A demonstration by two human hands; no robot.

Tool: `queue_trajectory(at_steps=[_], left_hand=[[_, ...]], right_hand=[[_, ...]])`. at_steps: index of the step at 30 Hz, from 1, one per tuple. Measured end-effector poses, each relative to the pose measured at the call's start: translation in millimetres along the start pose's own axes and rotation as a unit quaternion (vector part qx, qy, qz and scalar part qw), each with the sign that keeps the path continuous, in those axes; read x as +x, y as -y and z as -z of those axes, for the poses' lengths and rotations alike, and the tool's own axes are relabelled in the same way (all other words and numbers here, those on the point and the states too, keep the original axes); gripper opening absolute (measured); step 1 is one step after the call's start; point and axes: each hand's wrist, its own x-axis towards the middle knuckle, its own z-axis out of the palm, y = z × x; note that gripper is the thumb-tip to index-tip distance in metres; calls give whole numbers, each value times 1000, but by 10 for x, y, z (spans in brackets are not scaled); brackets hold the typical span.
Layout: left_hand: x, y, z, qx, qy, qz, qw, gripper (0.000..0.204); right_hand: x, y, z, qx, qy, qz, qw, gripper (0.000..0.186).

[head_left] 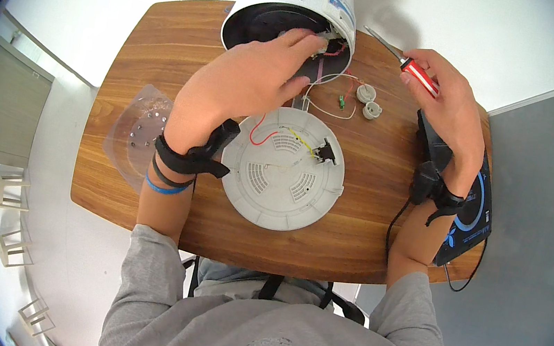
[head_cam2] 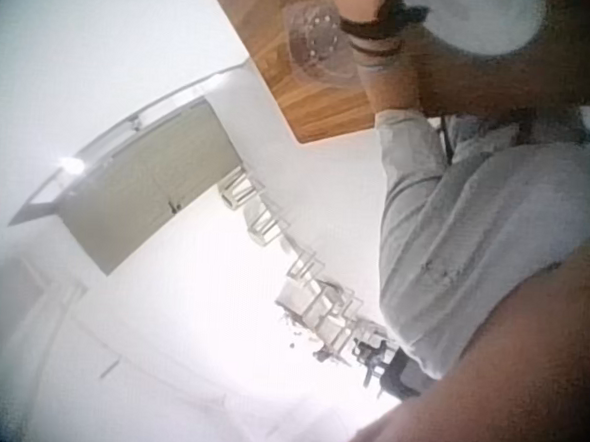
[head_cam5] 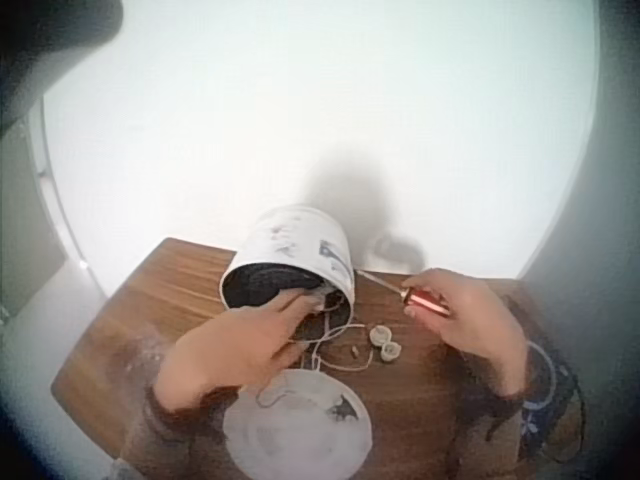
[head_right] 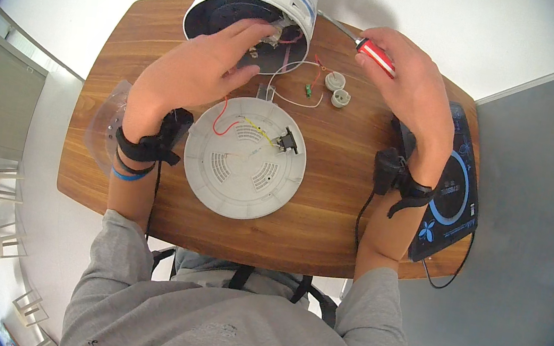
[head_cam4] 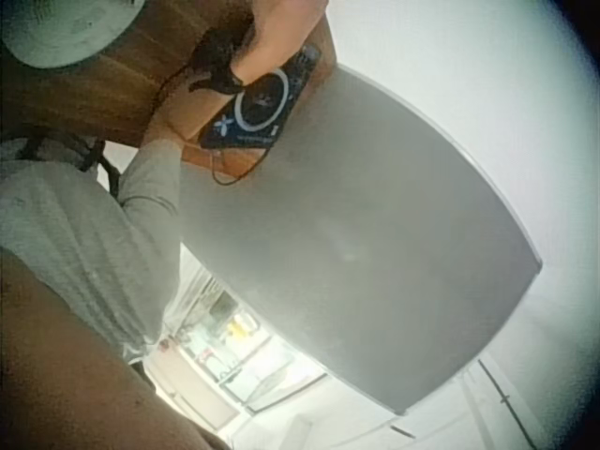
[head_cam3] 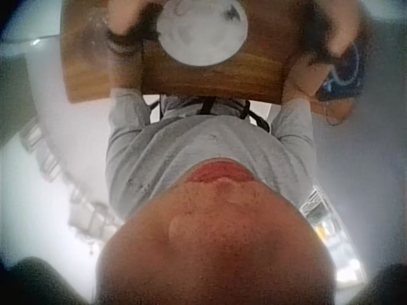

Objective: The person uses a screwdriver to loosen and tighten screws on the internal components of a white cylindrical appliance. They manipulate wires and small parts inside the device while it rests on a wooden table.

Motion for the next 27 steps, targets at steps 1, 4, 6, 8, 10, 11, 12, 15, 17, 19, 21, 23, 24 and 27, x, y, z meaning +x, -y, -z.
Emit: queue_trajectory(at_steps=[1,4,6,8,10,11,12,15,17,19,21,23,24,27], left_hand=[[-4,3,16,3,-3,3,1000,55],[-10,18,28,8,-14,3,1000,53],[-9,33,-14,5,-24,-7,1000,55],[-11,23,-77,6,-32,-11,999,59],[-11,26,-112,5,-35,-23,999,59],[-8,32,-119,4,-34,-33,999,57],[-9,36,-117,4,-34,-42,999,55],[-41,53,7,38,27,16,999,64],[-81,81,91,48,26,29,998,62],[-129,162,139,66,16,48,997,58],[-171,281,154,91,-5,73,993,54],[-205,249,261,112,12,145,983,51],[-220,241,315,123,21,181,976,51],[-276,347,432,141,47,270,951,45]], right_hand=[[1,-1,-15,6,6,-3,1000,32],[14,25,-61,25,20,-22,999,31],[37,85,-100,36,25,-44,998,31],[66,123,-140,51,22,-65,996,31],[77,122,-168,54,7,-61,997,33],[80,108,-186,50,-7,-47,998,33],[86,95,-199,45,-22,-33,998,34],[102,18,-205,-4,-38,-35,999,37],[124,36,-229,-8,-48,-38,998,40],[151,76,-284,-4,-50,-34,998,42],[184,129,-382,8,-44,-24,999,43],[205,152,-454,45,-24,-29,998,46],[210,161,-490,63,-15,-32,997,48],[224,181,-593,68,-48,-9,997,53]])
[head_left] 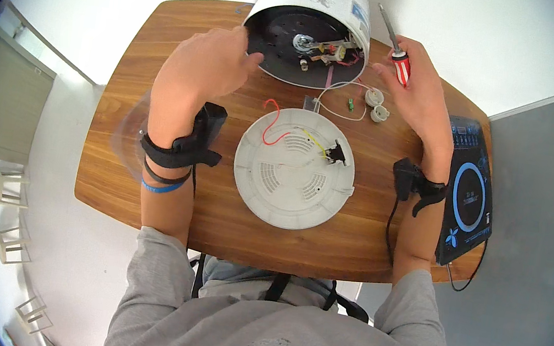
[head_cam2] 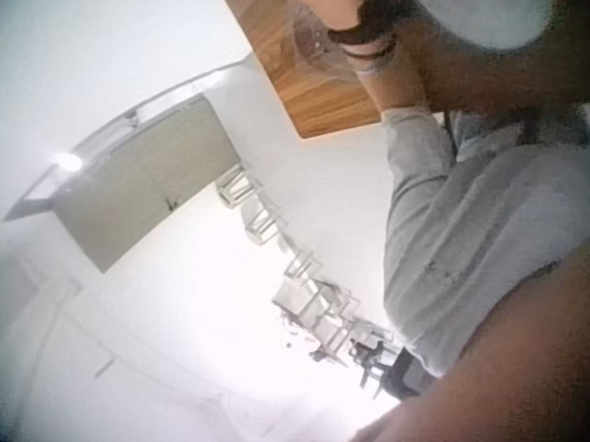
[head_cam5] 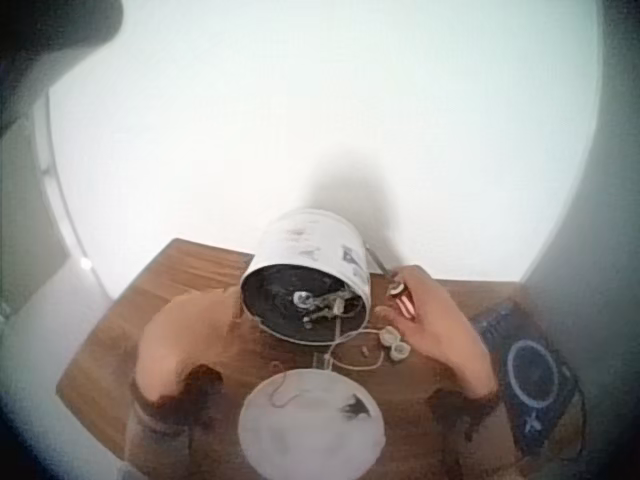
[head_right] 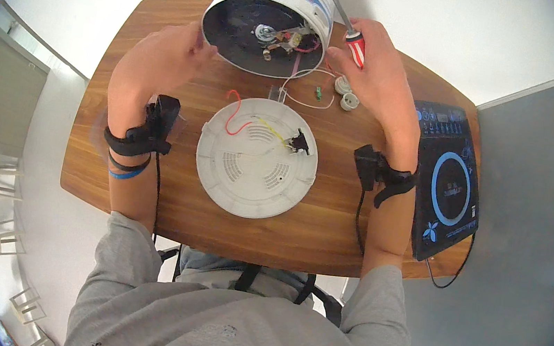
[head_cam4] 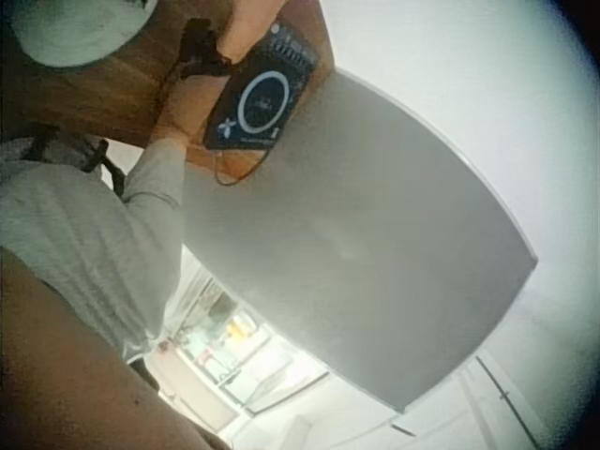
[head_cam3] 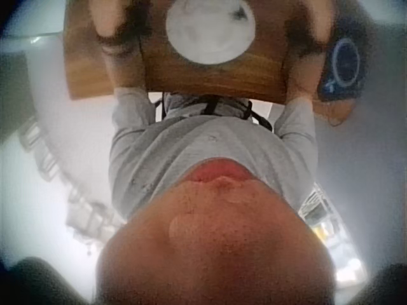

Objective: The person uses a screwdriver to loosen and tighten screws on the internal components of a white cylindrical appliance. They manipulate wires and small parts inside the device while it rests on a wooden table.

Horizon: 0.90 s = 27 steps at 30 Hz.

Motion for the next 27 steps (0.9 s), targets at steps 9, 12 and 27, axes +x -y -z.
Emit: queue_trajectory(at_steps=[9,12,27], left_hand=[[487,421,-513,-44,-41,21,998,36],[557,367,-551,-21,-100,23,994,29],[575,-130,-209,-100,-354,-45,929,37]], right_hand=[[90,194,-200,30,-76,-32,996,56],[179,413,-229,60,-56,-76,994,53],[-115,-117,-783,129,58,-67,988,28]])
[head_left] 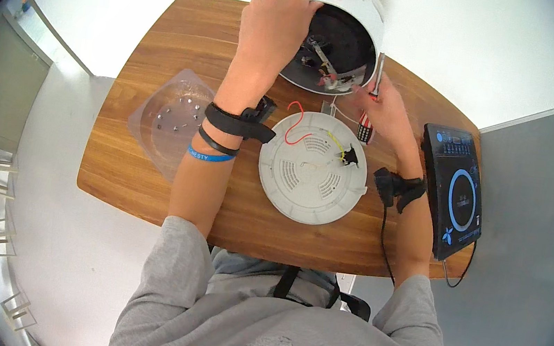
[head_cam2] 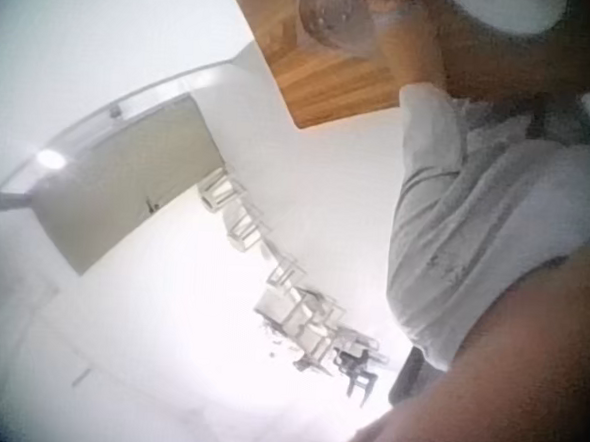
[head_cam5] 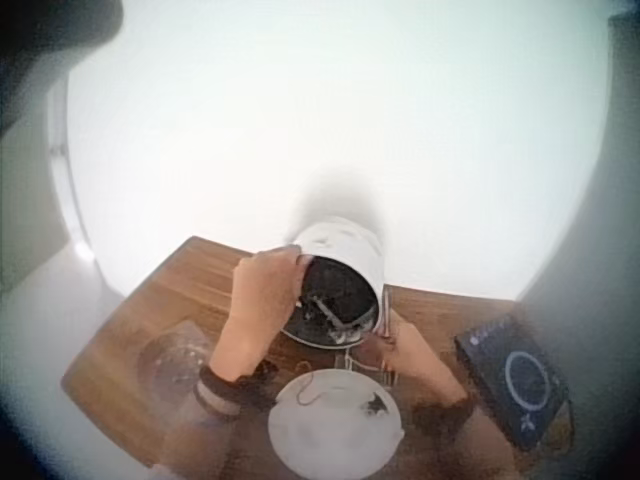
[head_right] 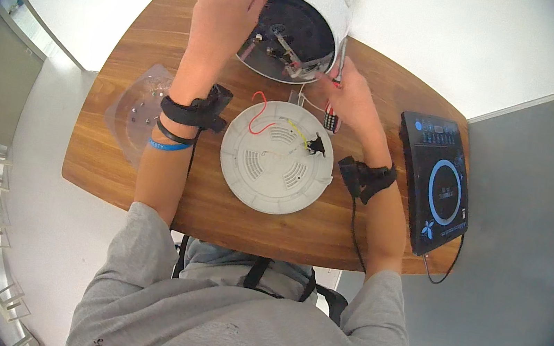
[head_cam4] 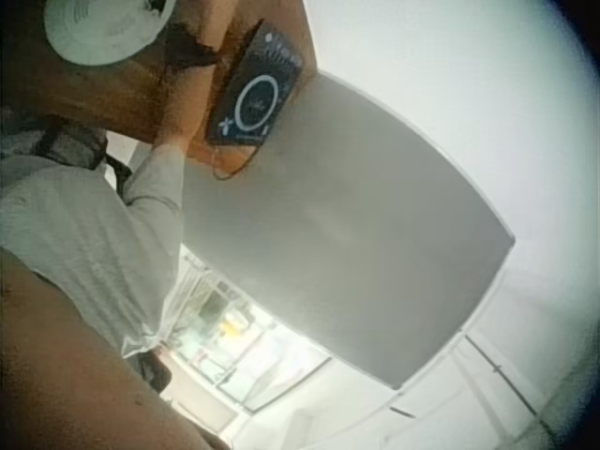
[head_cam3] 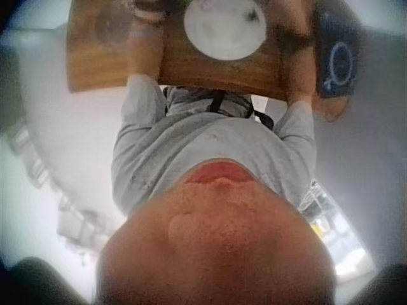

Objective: The person uses a screwdriver to loosen and tighten screws on the internal components of a white cylindrical appliance. They manipulate wires and small parts inside the device while it rests on a wooden table.

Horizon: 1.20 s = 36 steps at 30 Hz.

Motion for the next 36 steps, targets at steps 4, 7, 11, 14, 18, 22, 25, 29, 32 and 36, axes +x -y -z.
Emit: queue_trajectory(at_steps=[4,7,11,14,18,22,25,29,32,36], left_hand=[[8,-5,-93,-48,-56,-41,996,30],[20,33,-144,-117,-74,-80,987,27],[1,162,-223,-156,-38,-62,985,30],[-118,307,-344,-63,19,9,998,35],[-148,429,-348,15,108,69,992,35],[-142,453,-286,13,76,14,997,33],[-117,236,-182,21,77,-2,997,35],[-124,2,-92,20,34,-59,997,33],[-110,-93,-75,-34,23,-103,994,33],[-38,-444,153,-93,57,-70,992,21]], right_hand=[[-15,84,-46,113,87,-142,980,26],[-64,102,4,157,85,-152,972,23],[-68,217,223,56,61,-183,980,28],[-116,264,298,66,-31,-121,990,33],[-33,510,454,50,-94,-95,990,48],[90,565,469,11,-126,-47,991,75],[137,736,485,-16,-71,-98,993,95],[200,552,429,-89,-37,-81,992,91],[203,358,472,-97,10,-86,992,89],[193,235,521,-80,52,-145,985,92]])
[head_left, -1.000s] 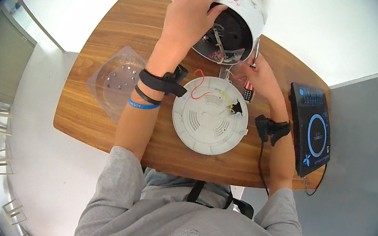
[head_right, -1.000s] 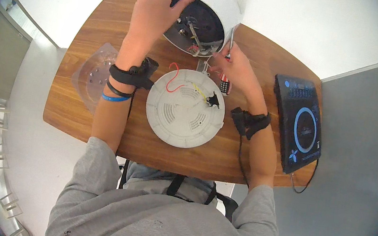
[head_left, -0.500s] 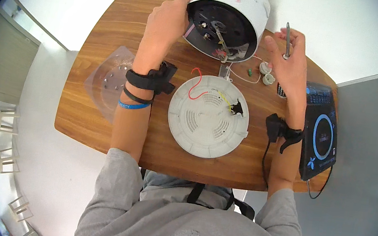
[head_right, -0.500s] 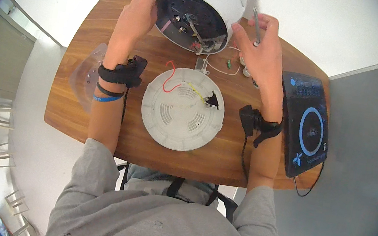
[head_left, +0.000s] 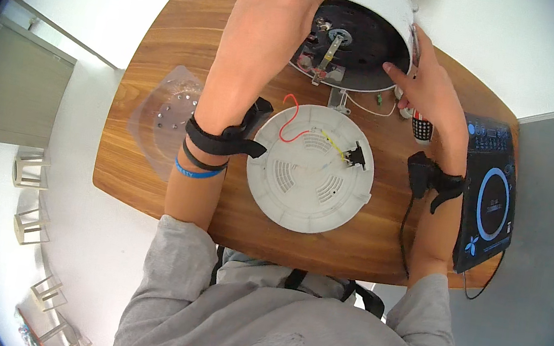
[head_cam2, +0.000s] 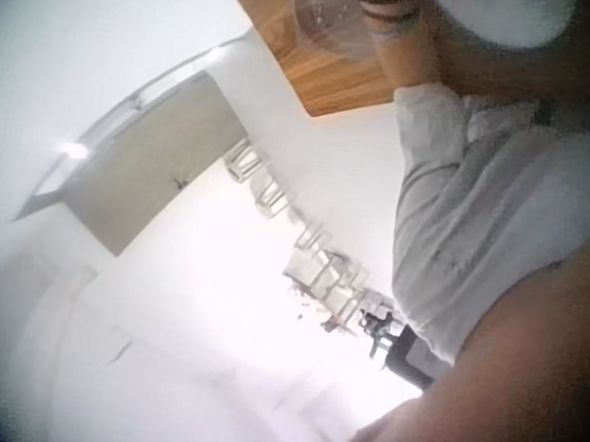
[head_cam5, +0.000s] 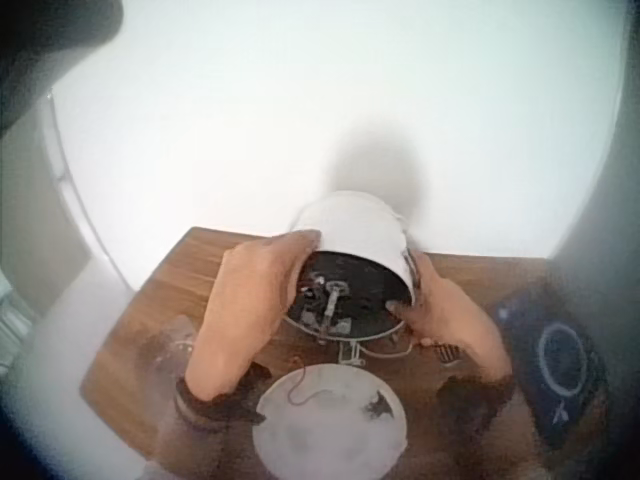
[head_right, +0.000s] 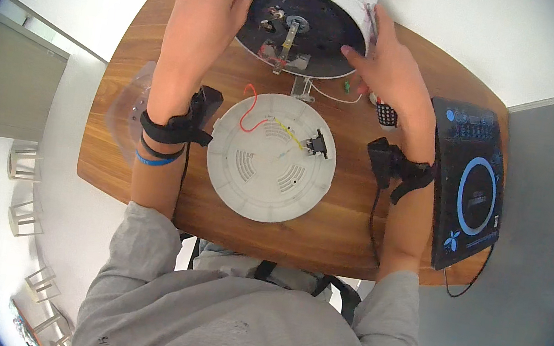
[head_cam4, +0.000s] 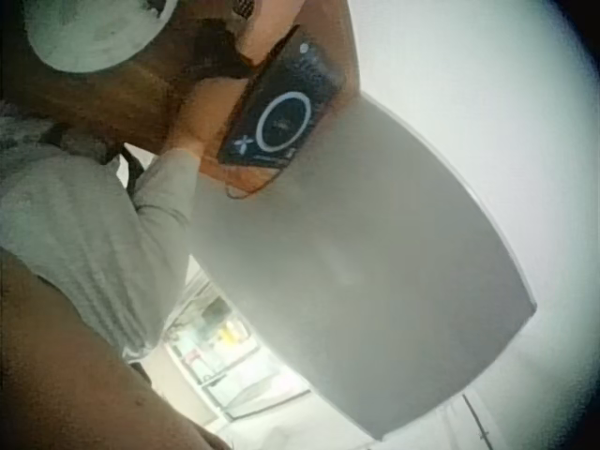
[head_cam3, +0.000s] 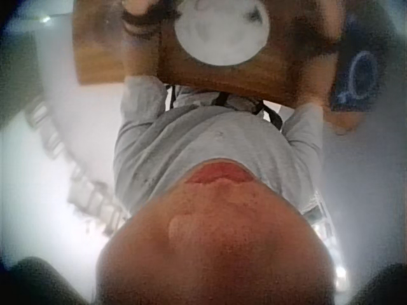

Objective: The person uses a screwdriver to loosen and tighten screws on the internal components of a white cylindrical appliance. They manipulate wires and small parts inside the device while it rests on a wooden table.

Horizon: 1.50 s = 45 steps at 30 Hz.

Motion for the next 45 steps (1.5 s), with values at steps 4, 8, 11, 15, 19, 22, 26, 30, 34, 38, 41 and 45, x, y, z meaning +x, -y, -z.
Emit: queue_trajectory(at_steps=[4,8,11,15,19,22,26,30,34,38,41,45], left_hand=[[12,144,-56,-57,-22,-42,997,20],[18,105,77,-80,8,6,997,20],[-30,179,126,-18,35,20,999,27],[-215,659,-26,86,101,51,990,43],[-242,792,-114,88,143,15,986,43],[-256,708,-134,107,132,-12,985,40],[-224,640,-144,89,118,-13,989,36],[-139,343,-15,63,148,18,987,33],[-128,243,-4,-4,133,-6,991,37],[-130,316,-30,-36,175,-31,983,59],[-135,351,-97,-76,218,-27,973,77],[-155,368,-253,-107,237,27,965,90]], right_hand=[[58,-159,21,-15,-20,30,999,94],[-9,-82,131,-17,21,-7,1000,96],[-13,-121,154,-22,34,-17,999,98],[-12,-109,188,-32,53,-18,998,99],[7,-346,167,-93,-35,106,989,91],[-136,-231,353,-55,-70,56,994,72],[-400,-125,638,-62,-51,105,991,50],[-531,-216,639,-85,7,291,953,44],[-589,62,492,-71,83,242,964,55],[-509,163,406,-89,151,222,959,65],[-412,75,285,-136,134,237,952,68],[-393,92,229,-166,85,228,955,70]])
